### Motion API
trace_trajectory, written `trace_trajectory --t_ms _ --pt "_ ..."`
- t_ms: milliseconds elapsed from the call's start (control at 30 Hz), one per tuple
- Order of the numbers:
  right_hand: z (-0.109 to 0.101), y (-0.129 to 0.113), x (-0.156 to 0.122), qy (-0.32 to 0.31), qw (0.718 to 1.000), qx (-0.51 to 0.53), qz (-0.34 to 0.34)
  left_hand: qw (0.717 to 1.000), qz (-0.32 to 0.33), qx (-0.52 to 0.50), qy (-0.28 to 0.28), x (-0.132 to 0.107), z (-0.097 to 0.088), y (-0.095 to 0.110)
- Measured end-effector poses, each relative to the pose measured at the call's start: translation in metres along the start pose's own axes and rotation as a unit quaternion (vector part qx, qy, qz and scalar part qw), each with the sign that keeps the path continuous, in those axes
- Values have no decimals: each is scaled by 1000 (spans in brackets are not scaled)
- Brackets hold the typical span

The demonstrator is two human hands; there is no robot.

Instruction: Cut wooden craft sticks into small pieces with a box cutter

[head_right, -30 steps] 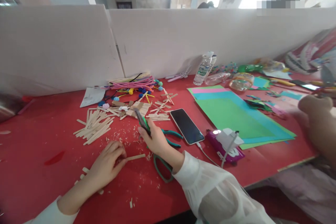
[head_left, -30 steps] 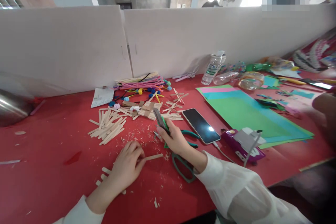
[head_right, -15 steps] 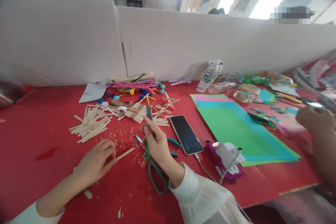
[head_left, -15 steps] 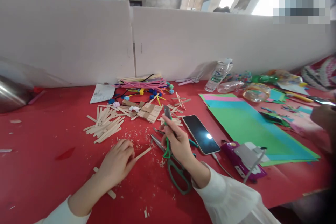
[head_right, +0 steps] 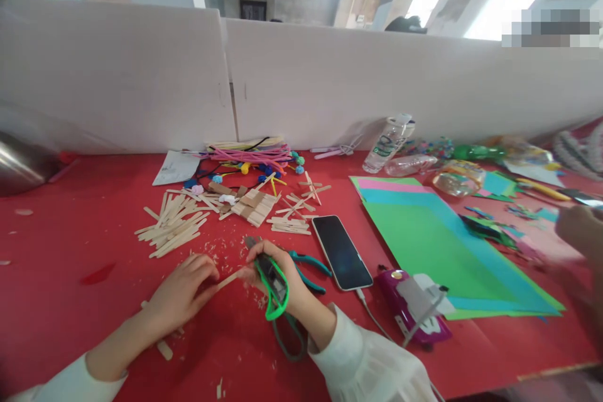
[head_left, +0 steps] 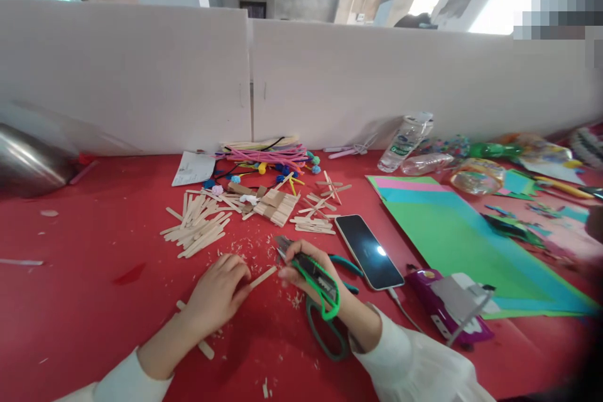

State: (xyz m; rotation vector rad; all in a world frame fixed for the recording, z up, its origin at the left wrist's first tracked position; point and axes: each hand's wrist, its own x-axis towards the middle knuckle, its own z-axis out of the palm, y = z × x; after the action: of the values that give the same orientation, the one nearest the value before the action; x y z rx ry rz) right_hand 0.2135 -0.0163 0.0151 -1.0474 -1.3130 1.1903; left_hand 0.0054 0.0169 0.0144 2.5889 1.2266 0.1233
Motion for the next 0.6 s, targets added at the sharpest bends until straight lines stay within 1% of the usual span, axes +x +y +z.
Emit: trace_trajectory --t_ms 100,233,333,467,533,600 --pt "0 6 0 -16 999 -45 5 999 -39 17 -10 0 -9 5" --pt "-2 5 0 18 995 -95 -14 994 -94 46 -22 7 -21 19" --pt "-2 0 -1 28 991 -122 -44 992 -109 39 -56 17 -23 23" --pt "3 -5 -5 6 985 -160 -66 992 -99 24 -80 24 -24 11" --pt "7 -5 -6 -9 981 -177 -74 994 -68 8 -80 23 -25 4" --pt "10 -2 -7 -22 978 -193 -83 997 -19 -17 -68 21 -25 -1"
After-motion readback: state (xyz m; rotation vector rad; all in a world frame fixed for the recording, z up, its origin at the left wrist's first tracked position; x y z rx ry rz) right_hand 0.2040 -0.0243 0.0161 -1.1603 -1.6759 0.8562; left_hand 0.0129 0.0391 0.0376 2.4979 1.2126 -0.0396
